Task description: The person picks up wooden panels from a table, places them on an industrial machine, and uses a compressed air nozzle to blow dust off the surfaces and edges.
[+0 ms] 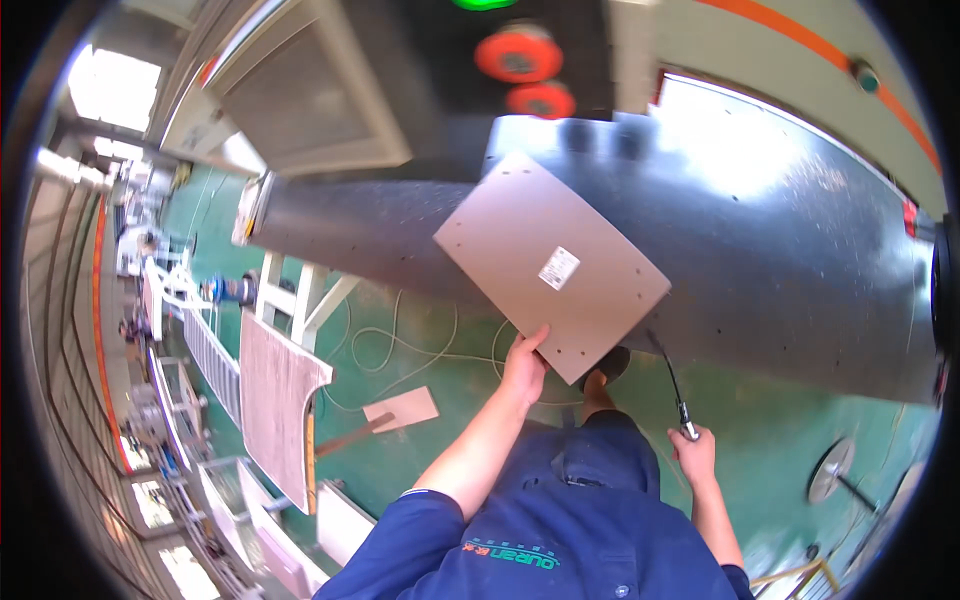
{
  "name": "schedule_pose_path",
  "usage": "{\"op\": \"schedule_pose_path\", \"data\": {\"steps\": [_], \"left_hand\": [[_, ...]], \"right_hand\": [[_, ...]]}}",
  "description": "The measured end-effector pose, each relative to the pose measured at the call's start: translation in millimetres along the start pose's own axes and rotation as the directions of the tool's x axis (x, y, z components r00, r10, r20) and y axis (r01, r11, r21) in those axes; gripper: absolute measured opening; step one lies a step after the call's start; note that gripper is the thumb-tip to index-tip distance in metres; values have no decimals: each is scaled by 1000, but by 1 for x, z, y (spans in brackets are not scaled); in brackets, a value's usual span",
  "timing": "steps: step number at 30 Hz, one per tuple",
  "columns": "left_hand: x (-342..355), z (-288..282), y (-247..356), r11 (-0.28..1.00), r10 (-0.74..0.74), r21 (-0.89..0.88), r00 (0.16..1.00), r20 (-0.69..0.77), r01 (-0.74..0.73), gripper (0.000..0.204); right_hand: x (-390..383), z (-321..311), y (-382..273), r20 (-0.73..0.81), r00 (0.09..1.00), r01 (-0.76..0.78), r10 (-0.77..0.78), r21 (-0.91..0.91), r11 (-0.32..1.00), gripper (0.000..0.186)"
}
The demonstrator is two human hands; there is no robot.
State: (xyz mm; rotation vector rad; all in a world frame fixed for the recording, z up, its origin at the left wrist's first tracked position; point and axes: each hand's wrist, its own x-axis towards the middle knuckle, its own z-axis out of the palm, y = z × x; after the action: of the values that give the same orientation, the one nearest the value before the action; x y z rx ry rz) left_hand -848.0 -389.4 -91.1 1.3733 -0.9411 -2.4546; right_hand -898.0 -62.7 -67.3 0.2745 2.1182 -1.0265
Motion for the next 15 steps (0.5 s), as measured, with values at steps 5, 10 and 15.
{"op": "schedule_pose_path", "data": {"steps": [5,10,15], "left_hand": [[-47,-45,3,997,33,-72,999,-8,-34,47],[-120,-108,-5,963,232,-142,972,21,-227,49],[-238,-212,-44,902,414,-70,898,-148,-427,49]], "right_hand": [[-9,8,14,-7,999,41,-40,127,991,28],[-13,27,-1,54,986,157,-158,19,987,30],[-35,77,-26,121,965,235,-231,-23,972,31]]}}
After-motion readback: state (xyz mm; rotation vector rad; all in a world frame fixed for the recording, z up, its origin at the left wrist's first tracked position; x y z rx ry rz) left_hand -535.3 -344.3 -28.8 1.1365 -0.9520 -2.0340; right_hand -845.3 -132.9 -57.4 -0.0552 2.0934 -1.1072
